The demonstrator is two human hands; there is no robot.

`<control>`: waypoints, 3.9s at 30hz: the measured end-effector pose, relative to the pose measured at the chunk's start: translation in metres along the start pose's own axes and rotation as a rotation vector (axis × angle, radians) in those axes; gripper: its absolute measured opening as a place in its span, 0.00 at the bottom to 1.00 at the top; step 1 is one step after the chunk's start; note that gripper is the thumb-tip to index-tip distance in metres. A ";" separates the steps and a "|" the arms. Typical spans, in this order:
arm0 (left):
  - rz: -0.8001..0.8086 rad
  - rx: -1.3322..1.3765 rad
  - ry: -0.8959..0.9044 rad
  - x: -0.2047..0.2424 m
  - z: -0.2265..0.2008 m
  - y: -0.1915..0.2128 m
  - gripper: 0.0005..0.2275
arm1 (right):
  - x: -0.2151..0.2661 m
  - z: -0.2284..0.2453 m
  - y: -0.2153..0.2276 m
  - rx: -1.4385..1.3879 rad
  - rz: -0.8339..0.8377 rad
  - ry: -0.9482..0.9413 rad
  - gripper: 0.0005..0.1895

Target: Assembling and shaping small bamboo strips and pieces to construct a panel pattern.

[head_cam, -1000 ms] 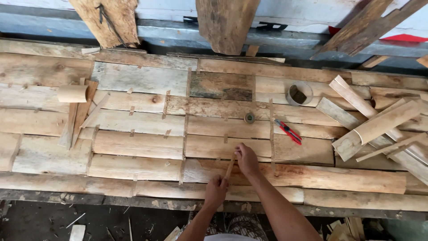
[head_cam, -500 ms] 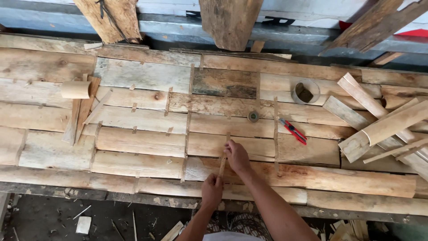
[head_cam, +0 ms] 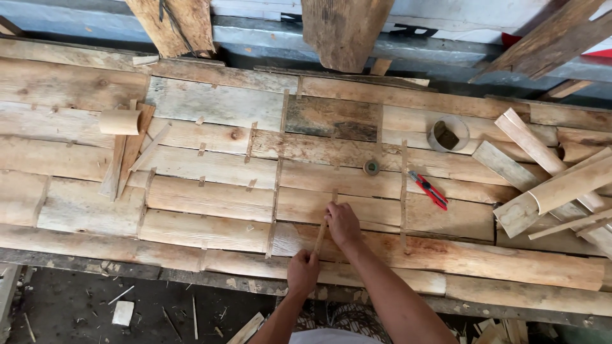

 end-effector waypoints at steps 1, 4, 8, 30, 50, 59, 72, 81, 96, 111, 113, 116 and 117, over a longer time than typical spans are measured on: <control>0.000 0.001 0.000 -0.001 0.003 -0.001 0.13 | 0.001 0.002 0.001 0.000 0.000 0.000 0.09; -0.001 -0.080 -0.027 -0.001 -0.001 0.002 0.14 | 0.002 0.005 0.003 0.006 0.003 -0.014 0.09; 0.095 -0.043 0.066 0.002 -0.007 0.004 0.15 | 0.004 0.008 0.001 0.044 0.014 -0.033 0.07; 0.360 -0.963 -0.487 -0.048 -0.068 -0.010 0.32 | 0.003 -0.015 0.011 -0.133 -0.147 0.014 0.11; 0.369 -0.866 -0.538 -0.060 -0.056 -0.010 0.31 | -0.014 -0.029 -0.010 0.055 0.059 -0.166 0.25; 0.395 -0.890 -0.503 -0.058 -0.053 -0.013 0.31 | -0.014 -0.041 -0.016 0.038 0.056 -0.139 0.28; 0.363 -0.897 -0.551 -0.063 -0.052 -0.014 0.32 | -0.003 -0.043 -0.037 0.157 0.144 -0.107 0.36; 0.368 -0.863 -0.523 -0.061 -0.049 -0.013 0.31 | 0.007 -0.036 -0.035 0.243 0.170 -0.101 0.48; 0.264 -0.792 -0.651 -0.068 -0.045 -0.015 0.29 | -0.016 -0.051 -0.023 0.022 0.189 -0.101 0.30; 0.415 -0.890 -0.400 -0.064 -0.051 -0.016 0.30 | -0.029 -0.058 -0.039 0.083 0.187 -0.120 0.29; 0.389 -0.877 -0.447 -0.073 -0.054 -0.018 0.30 | -0.039 -0.059 -0.033 0.067 0.154 -0.087 0.29; 0.393 -0.872 -0.461 -0.065 -0.046 -0.018 0.30 | -0.029 -0.059 -0.036 0.060 0.147 -0.065 0.29; 0.396 -0.881 -0.458 -0.067 -0.048 -0.018 0.30 | -0.032 -0.059 -0.036 0.072 0.140 -0.060 0.29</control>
Point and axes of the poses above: each hand's wrist, its own x-axis away from the middle knuckle, its own y-axis out of the back of the hand, z = x × y, the point moved 7 cm from there along -x, towards the middle knuckle, and after that the axes turned 8 degrees about x, right-handed, at the moved point
